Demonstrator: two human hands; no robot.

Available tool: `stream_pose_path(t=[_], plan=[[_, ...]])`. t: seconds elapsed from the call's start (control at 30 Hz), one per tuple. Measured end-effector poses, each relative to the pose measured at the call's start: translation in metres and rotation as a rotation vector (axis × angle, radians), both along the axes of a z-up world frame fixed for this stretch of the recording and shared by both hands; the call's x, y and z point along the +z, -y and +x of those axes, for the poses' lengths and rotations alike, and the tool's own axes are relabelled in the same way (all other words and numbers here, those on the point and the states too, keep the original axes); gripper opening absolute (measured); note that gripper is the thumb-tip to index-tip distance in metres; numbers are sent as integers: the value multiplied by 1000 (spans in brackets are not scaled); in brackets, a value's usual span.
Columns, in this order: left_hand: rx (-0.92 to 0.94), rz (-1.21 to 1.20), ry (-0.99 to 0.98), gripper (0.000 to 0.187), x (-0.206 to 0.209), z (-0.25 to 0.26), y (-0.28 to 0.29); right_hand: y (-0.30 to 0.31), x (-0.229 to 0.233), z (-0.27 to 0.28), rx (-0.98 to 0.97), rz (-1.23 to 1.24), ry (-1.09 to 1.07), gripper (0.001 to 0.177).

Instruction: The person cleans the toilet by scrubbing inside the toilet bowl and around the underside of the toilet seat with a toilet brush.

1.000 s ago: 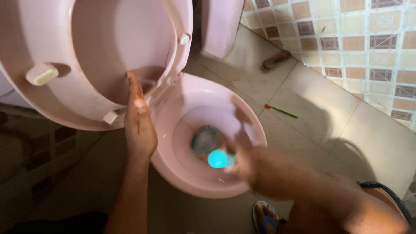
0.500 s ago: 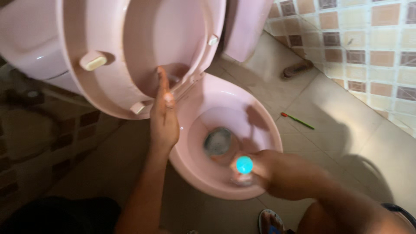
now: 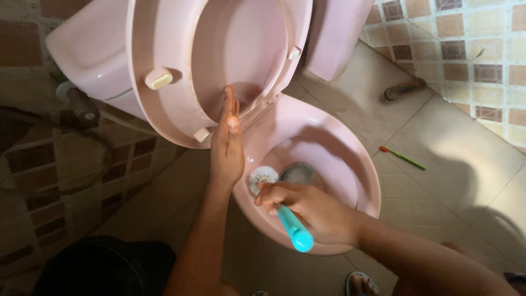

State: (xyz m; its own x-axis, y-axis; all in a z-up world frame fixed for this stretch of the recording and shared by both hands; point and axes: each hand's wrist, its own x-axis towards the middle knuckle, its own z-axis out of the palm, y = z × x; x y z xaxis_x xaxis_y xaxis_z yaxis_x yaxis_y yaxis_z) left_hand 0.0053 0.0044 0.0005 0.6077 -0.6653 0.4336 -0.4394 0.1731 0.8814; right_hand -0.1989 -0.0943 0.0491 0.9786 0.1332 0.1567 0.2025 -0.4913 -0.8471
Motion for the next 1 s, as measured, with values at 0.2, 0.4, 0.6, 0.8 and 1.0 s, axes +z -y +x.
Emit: stream_pose_path(t=[0.2,0.4,0.6,0.8,1.0], plan=[[-17,-4,-75,72,0,0,-1,9,11,15,103,-107,-393,22],[-25,58,-64,79,4,5,-4,4,-6,38,-79,71,109,14],[-191,60,-85,83,16,11,-15,-1,-2,49,-100,38,-44,15],[-262,64,-67,83,12,22,-17,4,6,51,-248,115,-52,13],[-208,125,19,87,11,23,-16,4,-3,62,-478,195,189,8]])
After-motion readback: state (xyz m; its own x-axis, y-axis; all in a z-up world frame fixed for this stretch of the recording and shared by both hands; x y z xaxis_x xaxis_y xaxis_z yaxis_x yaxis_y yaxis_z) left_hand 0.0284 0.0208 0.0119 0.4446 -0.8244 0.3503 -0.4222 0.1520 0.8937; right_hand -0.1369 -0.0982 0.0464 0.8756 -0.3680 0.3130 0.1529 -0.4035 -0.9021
